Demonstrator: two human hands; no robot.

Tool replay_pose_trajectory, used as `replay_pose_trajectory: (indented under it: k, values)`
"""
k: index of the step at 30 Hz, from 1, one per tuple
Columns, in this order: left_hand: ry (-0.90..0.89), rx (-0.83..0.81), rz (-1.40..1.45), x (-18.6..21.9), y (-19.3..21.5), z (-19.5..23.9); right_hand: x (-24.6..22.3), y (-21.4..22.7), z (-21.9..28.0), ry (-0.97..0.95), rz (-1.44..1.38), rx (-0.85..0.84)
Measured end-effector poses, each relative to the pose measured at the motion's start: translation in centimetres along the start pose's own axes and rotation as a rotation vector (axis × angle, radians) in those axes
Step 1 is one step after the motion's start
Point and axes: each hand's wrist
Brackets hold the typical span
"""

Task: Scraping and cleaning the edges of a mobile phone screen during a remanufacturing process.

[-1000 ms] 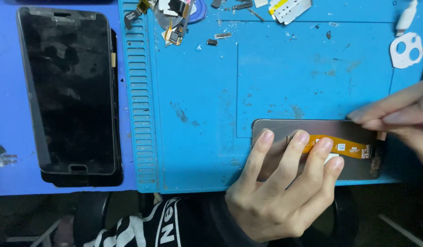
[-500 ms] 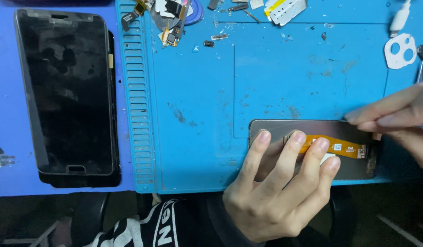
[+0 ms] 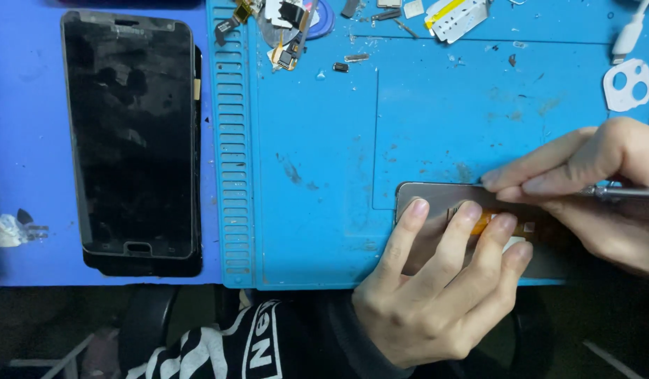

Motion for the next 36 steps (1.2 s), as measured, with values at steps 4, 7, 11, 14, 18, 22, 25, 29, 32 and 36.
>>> replay_pose_trajectory:
  k: [4,7,11,14,18,22,25,29,32,36]
  values:
    - [0.000,0.012,0.004,-0.1,-0.3,0.6,7.2,0.3,4.0,-0.039,0.118,-0.109]
    - [-0.011,0.007,-0.007,-0.1,-0.2,0.4,2.3,0.0,1.1,-0.005,0.152,-0.062]
    - [-0.009,0.021,-0.005,0.0,-0.4,0.8,-0.6,0.3,-0.3,0.029,0.108,-0.038]
    - [0.000,0.026,-0.011,0.0,-0.4,1.0,-1.5,-0.5,-0.8,-0.054,0.050,-0.002]
    - [0.004,0.031,-0.024,0.0,-0.5,1.1,-2.0,-1.2,-2.0,0.093,0.030,0.002]
    - [0.027,0.067,0.003,0.0,-1.2,1.7,0.8,-1.0,-0.4,0.034,0.164,-0.097]
    - [0.015,0.061,-0.037,-0.1,-1.0,1.5,-2.6,-2.1,-2.7,0.054,-0.099,0.038]
    - [0.017,0.079,-0.028,-0.1,-0.9,1.7,-1.5,-1.6,-1.7,0.040,0.079,-0.046]
    - [0.007,0.079,-0.020,-0.2,-0.5,1.6,-3.3,-2.1,-3.0,0.053,0.068,-0.030]
    - [0.016,0.084,-0.031,0.0,-0.9,2.0,-3.2,-2.2,-3.0,0.041,0.026,-0.017]
Point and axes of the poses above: each hand's wrist, its own z-axis away from the middle knuckle, its own y-axis out of the back of the hand, x = y × z, and after that the axes turned 13 degrees about z, right-handed
